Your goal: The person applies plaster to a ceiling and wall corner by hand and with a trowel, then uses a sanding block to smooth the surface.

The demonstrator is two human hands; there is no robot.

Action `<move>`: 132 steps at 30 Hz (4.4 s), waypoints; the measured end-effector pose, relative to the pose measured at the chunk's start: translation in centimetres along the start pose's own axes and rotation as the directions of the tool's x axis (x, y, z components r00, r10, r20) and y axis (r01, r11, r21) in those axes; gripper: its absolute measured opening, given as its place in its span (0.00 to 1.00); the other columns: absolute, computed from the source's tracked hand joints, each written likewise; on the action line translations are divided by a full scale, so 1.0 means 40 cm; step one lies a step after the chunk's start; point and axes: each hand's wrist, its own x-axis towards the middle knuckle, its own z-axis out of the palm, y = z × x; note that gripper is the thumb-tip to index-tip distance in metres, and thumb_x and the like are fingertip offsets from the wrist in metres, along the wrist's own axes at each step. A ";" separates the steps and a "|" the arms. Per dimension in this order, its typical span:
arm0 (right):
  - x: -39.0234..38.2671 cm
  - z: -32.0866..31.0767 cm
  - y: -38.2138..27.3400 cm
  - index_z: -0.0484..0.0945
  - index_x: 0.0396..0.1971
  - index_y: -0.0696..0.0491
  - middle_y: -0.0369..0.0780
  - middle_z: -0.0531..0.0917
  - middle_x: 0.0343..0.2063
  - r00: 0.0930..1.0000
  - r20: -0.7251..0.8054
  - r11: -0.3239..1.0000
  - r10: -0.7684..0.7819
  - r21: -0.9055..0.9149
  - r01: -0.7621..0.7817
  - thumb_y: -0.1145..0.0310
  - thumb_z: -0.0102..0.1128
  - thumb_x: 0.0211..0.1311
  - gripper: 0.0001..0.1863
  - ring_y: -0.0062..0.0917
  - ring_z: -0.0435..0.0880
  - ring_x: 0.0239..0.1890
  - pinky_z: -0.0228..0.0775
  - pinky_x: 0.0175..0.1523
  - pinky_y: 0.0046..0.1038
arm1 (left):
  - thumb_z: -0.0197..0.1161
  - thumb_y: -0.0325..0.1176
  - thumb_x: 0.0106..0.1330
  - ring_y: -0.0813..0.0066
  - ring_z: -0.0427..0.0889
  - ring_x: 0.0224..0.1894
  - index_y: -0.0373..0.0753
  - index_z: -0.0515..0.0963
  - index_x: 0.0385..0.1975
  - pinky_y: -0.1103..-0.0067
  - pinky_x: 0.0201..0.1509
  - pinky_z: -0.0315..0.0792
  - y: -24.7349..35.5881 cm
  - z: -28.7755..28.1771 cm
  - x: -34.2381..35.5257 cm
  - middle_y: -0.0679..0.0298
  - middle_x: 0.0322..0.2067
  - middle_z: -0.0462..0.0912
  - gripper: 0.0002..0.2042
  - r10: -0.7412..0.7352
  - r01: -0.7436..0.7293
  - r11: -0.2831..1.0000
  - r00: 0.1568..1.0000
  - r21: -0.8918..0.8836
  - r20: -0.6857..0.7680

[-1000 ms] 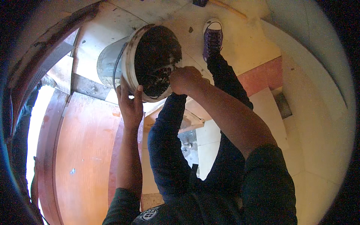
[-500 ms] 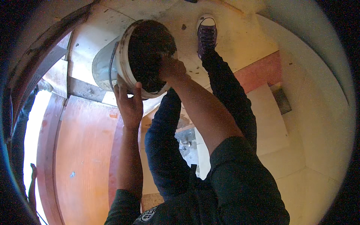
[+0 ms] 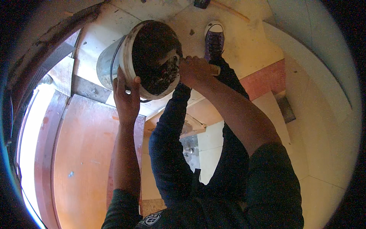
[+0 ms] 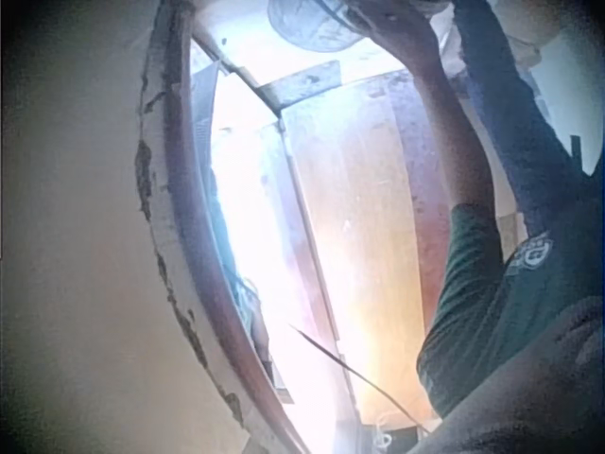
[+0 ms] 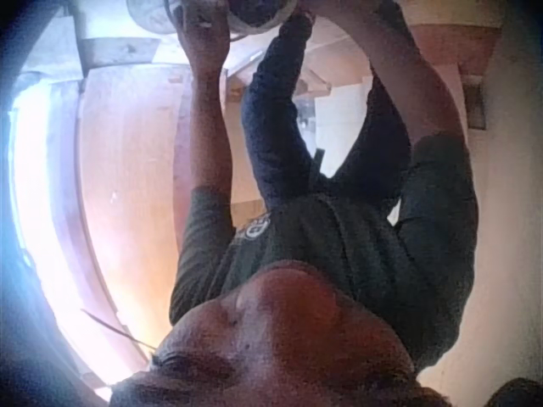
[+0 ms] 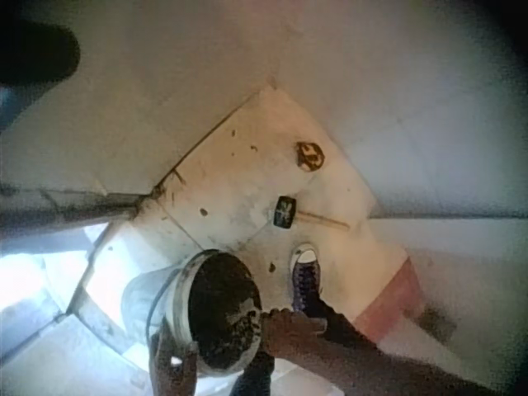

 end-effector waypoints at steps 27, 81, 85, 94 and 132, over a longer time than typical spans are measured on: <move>0.234 0.080 0.029 0.78 0.43 0.46 0.38 0.82 0.38 0.822 -0.547 0.987 0.157 0.106 -0.118 0.67 0.63 0.48 0.18 0.29 0.80 0.44 0.68 0.52 0.37 | 0.59 0.45 0.65 0.55 0.77 0.47 0.26 0.60 0.61 0.67 0.46 0.74 0.050 0.039 0.040 0.44 0.48 0.70 0.33 0.007 -0.010 0.999 0.997 0.048 0.076; -0.654 -0.635 -0.134 0.77 0.40 0.56 0.45 0.80 0.37 0.254 -0.943 0.940 -0.215 -0.129 0.316 0.69 0.63 0.44 0.19 0.40 0.77 0.37 0.66 0.44 0.39 | 0.53 0.47 0.64 0.49 0.70 0.59 0.27 0.70 0.54 0.66 0.62 0.62 -0.531 -0.156 -0.512 0.42 0.53 0.72 0.28 -0.650 0.665 0.744 0.743 -0.061 0.158; -0.746 -0.757 -0.269 0.77 0.41 0.58 0.45 0.81 0.35 0.047 -0.966 0.814 -0.256 -0.190 0.549 0.68 0.62 0.45 0.20 0.40 0.78 0.32 0.69 0.37 0.35 | 0.52 0.43 0.66 0.54 0.72 0.54 0.29 0.75 0.49 0.68 0.61 0.62 -0.505 -0.202 -0.646 0.45 0.48 0.77 0.23 -0.626 0.661 0.637 0.744 -0.397 0.234; -0.704 -1.029 -0.393 0.73 0.26 0.57 0.37 0.72 0.20 0.220 -0.975 0.477 0.036 0.210 0.853 0.47 0.59 0.57 0.24 0.22 0.71 0.21 0.64 0.27 0.27 | 0.52 0.41 0.64 0.73 0.78 0.35 0.33 0.78 0.42 0.76 0.35 0.68 -0.395 -0.304 -0.746 0.58 0.36 0.82 0.18 -0.632 0.697 0.483 0.697 -0.530 0.339; -0.817 -1.207 -0.491 0.70 0.25 0.52 0.36 0.70 0.14 0.788 -0.469 -0.334 0.398 0.726 0.601 0.54 0.50 0.64 0.16 0.23 0.69 0.09 0.63 0.15 0.27 | 0.53 0.43 0.65 0.73 0.78 0.34 0.34 0.75 0.47 0.77 0.31 0.66 -0.048 -0.512 -0.737 0.58 0.36 0.83 0.19 -0.565 0.623 0.478 0.758 -0.619 0.327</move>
